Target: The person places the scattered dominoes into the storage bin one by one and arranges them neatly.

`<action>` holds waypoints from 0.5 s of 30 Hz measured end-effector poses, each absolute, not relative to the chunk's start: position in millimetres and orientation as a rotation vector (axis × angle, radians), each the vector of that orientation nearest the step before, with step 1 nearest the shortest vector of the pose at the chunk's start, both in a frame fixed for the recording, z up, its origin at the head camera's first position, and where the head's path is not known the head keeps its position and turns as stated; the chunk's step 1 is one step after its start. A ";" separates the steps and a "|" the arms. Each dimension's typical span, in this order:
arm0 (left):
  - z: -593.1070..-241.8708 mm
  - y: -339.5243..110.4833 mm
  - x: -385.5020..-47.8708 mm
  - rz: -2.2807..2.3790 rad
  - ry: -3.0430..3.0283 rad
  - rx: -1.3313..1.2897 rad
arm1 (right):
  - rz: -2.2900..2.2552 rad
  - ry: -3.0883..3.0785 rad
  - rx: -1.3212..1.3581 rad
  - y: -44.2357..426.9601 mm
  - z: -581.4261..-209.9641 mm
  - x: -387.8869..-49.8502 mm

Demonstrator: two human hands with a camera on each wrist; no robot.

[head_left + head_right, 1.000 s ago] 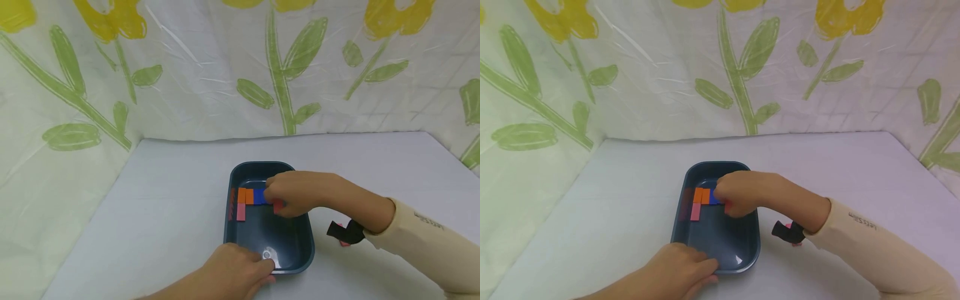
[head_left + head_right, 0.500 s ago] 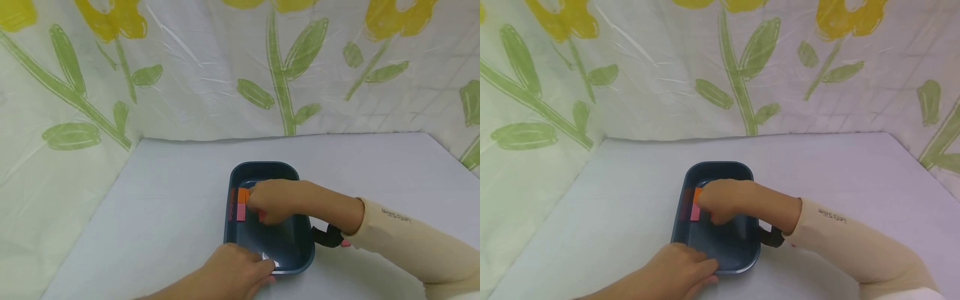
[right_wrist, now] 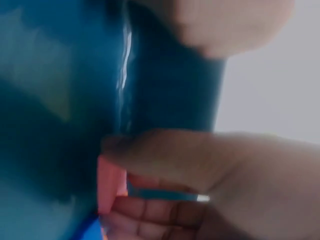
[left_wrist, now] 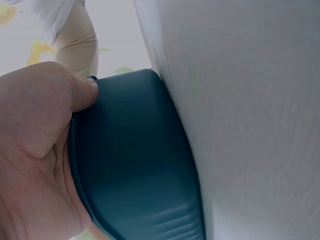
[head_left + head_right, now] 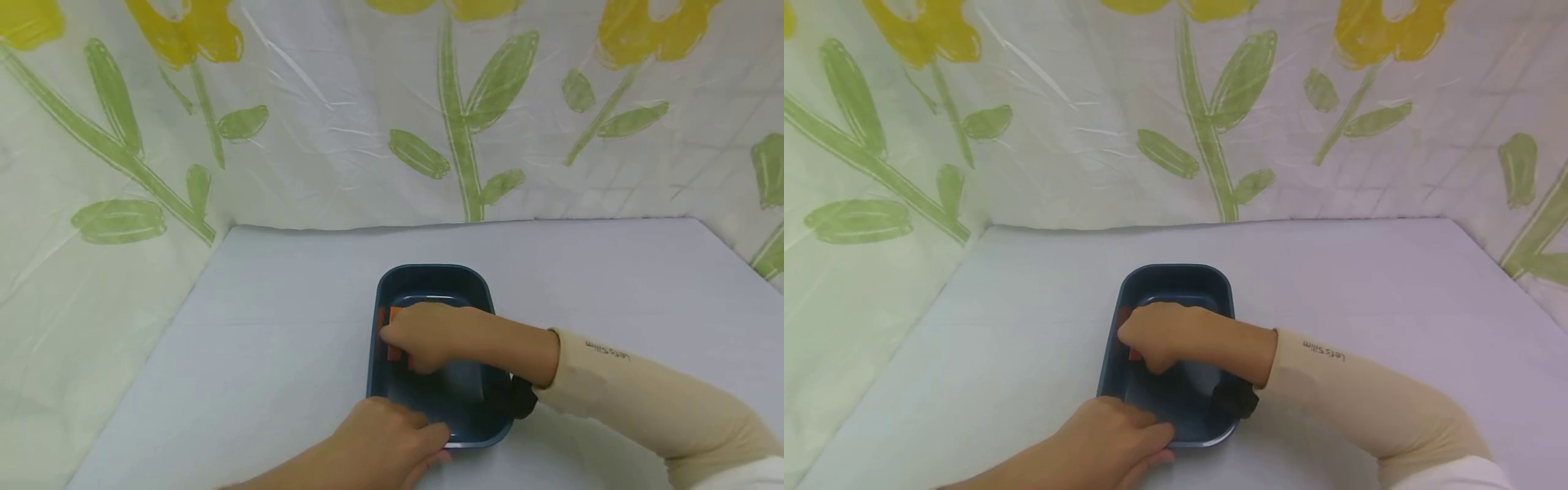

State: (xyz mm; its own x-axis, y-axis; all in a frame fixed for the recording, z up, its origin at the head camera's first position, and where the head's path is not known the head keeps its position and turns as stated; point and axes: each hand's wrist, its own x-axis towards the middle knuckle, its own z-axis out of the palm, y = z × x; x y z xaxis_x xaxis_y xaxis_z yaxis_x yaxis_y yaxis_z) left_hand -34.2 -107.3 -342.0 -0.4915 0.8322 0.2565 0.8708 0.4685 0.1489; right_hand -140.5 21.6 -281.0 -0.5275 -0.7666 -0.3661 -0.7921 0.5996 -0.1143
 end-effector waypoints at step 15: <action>-342.2 -106.9 -34.4 -0.367 -2.580 -1.498 | 0.059 2.471 -1.238 23.3 -288.5 -139.0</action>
State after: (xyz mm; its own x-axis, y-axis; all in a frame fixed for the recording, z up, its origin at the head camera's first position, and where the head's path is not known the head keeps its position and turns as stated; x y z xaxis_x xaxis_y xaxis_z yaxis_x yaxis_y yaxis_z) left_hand -34.4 -106.9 -342.2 -0.4962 0.8352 0.2370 0.8682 0.4757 0.1412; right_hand -139.0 23.3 -288.5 -0.5430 -0.7646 -0.3473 -0.7801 0.6123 -0.1283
